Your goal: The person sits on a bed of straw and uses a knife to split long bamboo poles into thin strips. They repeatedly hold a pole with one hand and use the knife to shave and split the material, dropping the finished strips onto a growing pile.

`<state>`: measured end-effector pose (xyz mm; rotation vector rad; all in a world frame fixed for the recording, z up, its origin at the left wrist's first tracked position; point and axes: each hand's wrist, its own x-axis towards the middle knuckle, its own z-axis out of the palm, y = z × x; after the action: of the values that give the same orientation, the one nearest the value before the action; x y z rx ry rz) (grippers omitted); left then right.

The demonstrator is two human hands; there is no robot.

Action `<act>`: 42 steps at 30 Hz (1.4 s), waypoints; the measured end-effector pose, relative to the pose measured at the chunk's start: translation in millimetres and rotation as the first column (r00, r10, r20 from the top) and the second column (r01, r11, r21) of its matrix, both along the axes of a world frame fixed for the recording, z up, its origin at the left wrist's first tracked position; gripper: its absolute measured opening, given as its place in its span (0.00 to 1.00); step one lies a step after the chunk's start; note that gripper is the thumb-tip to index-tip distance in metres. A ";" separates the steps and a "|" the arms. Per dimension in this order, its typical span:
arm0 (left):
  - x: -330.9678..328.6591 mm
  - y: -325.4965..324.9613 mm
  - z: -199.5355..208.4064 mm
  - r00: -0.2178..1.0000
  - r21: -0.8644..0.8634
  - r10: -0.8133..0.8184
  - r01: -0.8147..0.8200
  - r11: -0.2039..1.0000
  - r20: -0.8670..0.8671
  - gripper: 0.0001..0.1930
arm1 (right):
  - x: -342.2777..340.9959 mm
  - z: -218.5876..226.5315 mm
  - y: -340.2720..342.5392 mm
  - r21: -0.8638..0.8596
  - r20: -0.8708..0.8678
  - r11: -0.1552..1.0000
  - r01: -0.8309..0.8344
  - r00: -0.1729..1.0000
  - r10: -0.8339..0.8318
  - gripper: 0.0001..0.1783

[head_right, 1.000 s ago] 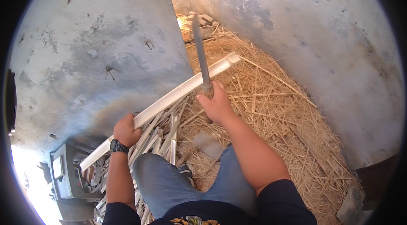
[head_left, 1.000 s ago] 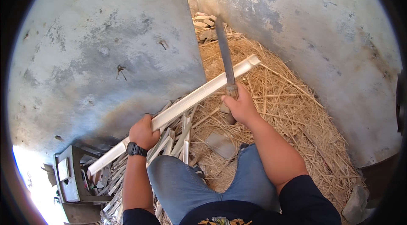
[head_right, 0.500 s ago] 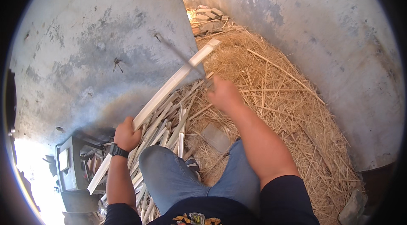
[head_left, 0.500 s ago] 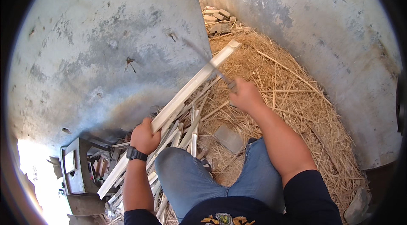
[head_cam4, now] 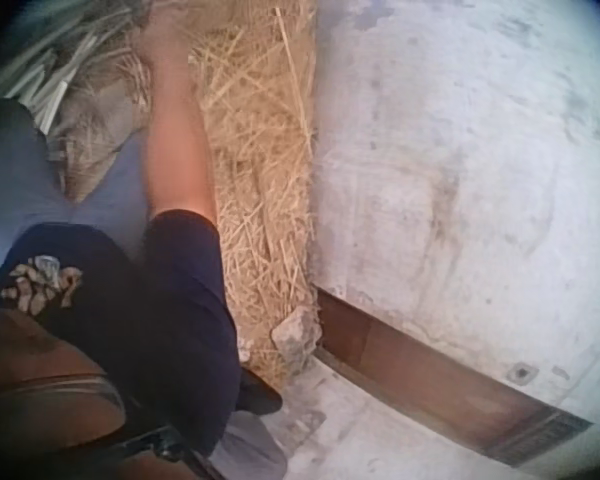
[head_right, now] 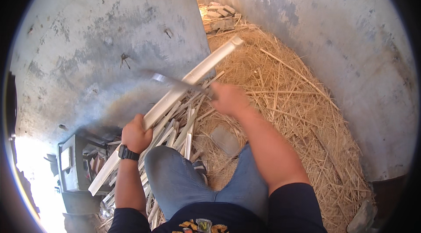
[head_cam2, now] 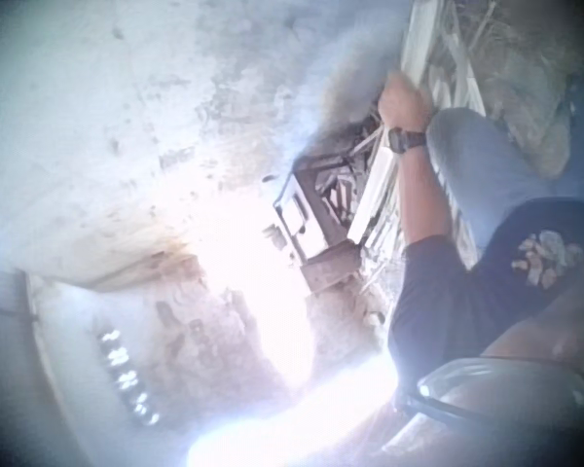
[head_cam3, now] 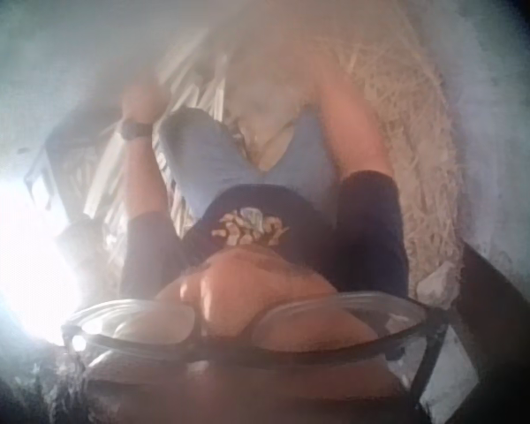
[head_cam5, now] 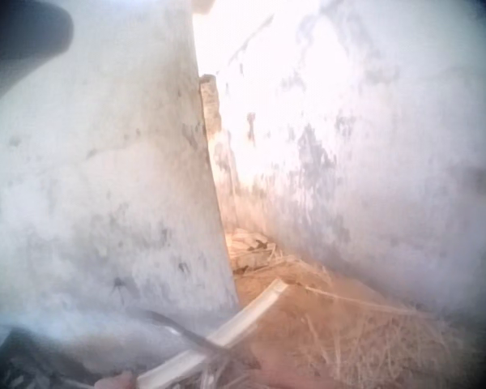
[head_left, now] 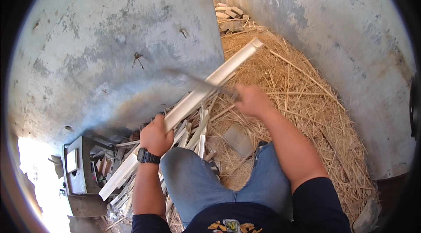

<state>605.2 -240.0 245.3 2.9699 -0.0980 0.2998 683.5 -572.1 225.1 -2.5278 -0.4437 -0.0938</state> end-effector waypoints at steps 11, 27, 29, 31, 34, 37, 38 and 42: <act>-10.6 0.6 -5.3 0.999 -0.016 -0.049 0.049 0.999 0.016 0.16 | 1.9 -2.5 8.5 -0.028 -0.014 0.999 -0.034 0.999 0.034 0.17; -37.0 36.4 -4.9 0.997 -0.004 0.065 -0.065 0.998 0.044 0.16 | 33.3 -47.9 -54.1 0.352 0.066 0.891 0.288 0.941 -0.330 0.14; -42.6 45.9 -4.8 0.995 0.023 0.080 -0.082 0.996 0.054 0.17 | 20.9 -16.3 -33.3 0.237 -0.157 0.898 0.371 0.927 -0.341 0.15; -43.7 50.9 -8.8 0.994 0.023 0.092 -0.093 0.995 0.054 0.17 | 10.0 -6.7 -16.2 0.123 -0.180 0.940 0.318 0.939 -0.294 0.16; -41.4 47.1 -15.0 0.995 -0.024 0.086 -0.085 0.996 0.055 0.17 | -0.7 -4.3 2.8 -0.045 -0.027 0.996 0.081 0.996 -0.082 0.18; -54.6 56.3 -13.3 0.993 0.000 0.061 -0.061 0.998 0.101 0.16 | 4.2 -5.2 -2.6 0.017 -0.037 0.997 0.071 0.997 -0.071 0.20; -55.5 57.7 -13.4 0.994 0.011 0.045 -0.047 0.999 0.100 0.16 | 24.1 -30.5 -32.4 0.170 -0.032 0.961 0.220 0.976 -0.218 0.20; -70.2 70.8 -2.7 0.985 -0.132 0.032 -0.009 0.991 0.169 0.11 | 32.2 -51.9 -64.7 0.230 -0.204 0.829 0.510 0.858 -0.471 0.21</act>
<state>535.0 -169.3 242.6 2.8120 -0.0644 0.5414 715.6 -636.8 173.2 -2.2879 0.2754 -0.1608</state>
